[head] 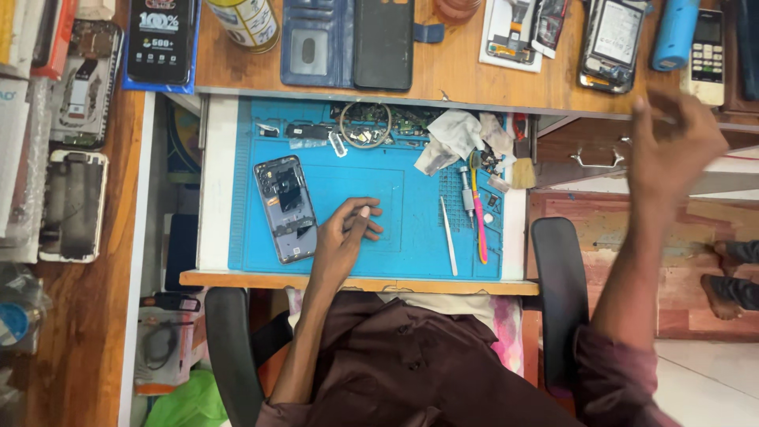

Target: The person removes a battery from a mobile phone chassis, cleans the back of a replacement screen with a cloth, and connects a ribbon cable to the internal motherboard.

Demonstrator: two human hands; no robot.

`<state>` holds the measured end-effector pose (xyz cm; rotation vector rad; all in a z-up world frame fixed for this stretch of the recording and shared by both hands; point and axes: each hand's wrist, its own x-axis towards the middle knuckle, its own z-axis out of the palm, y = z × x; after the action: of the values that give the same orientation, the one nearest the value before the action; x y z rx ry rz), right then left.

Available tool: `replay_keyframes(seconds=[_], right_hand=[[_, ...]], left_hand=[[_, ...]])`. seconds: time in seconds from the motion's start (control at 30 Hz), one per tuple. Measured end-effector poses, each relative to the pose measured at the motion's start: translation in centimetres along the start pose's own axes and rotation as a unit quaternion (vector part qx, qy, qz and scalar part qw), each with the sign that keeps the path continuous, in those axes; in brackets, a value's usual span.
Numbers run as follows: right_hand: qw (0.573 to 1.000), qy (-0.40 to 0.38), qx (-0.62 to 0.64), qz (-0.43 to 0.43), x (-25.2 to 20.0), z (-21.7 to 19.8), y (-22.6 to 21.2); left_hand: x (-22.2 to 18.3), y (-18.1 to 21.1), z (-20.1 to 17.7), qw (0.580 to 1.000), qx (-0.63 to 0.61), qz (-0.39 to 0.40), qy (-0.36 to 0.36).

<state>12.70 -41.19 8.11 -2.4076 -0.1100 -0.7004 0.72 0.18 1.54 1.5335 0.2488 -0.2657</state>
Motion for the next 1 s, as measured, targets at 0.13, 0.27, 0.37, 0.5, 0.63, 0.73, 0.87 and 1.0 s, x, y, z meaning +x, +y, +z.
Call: replay_keyframes(seconds=[0.13, 0.27, 0.37, 0.5, 0.63, 0.73, 0.87, 1.0], right_hand=[[0.988, 0.007, -0.073, -0.132, 4.8, 4.2, -2.3], [0.985, -0.006, -0.113, -0.13, 5.1, 7.3, -1.0], [0.995, 0.003, -0.059, -0.082, 4.4, 7.5, 1.1], [0.998, 0.058, 0.029, 0.001, 3.5, 6.7, 3.5], [0.996, 0.087, 0.003, -0.007, 2.9, 7.2, 4.8], [0.997, 0.06, -0.011, -0.036, 2.0, 7.5, 4.2], [0.998, 0.028, -0.032, -0.038, 2.7, 7.0, 2.9], [0.996, 0.007, -0.076, -0.05, 3.9, 7.5, 2.1]], left_hand=[[0.0, -0.2, 0.0, 1.0, -0.008, -0.004, 0.006], [-0.1, -0.3, 0.1, 1.0, -0.012, 0.003, 0.01], [-0.1, -0.2, -0.2, 1.0, -0.009, -0.01, 0.016], [0.4, -0.4, -0.1, 1.0, -0.024, -0.014, 0.013], [0.5, -0.2, -0.1, 0.999, -0.014, -0.029, 0.013], [0.5, -0.1, -0.1, 0.999, -0.019, -0.024, 0.012], [0.5, -0.1, 0.1, 0.999, -0.022, -0.029, 0.019], [0.4, 0.0, 0.0, 0.999, -0.023, -0.028, 0.018]])
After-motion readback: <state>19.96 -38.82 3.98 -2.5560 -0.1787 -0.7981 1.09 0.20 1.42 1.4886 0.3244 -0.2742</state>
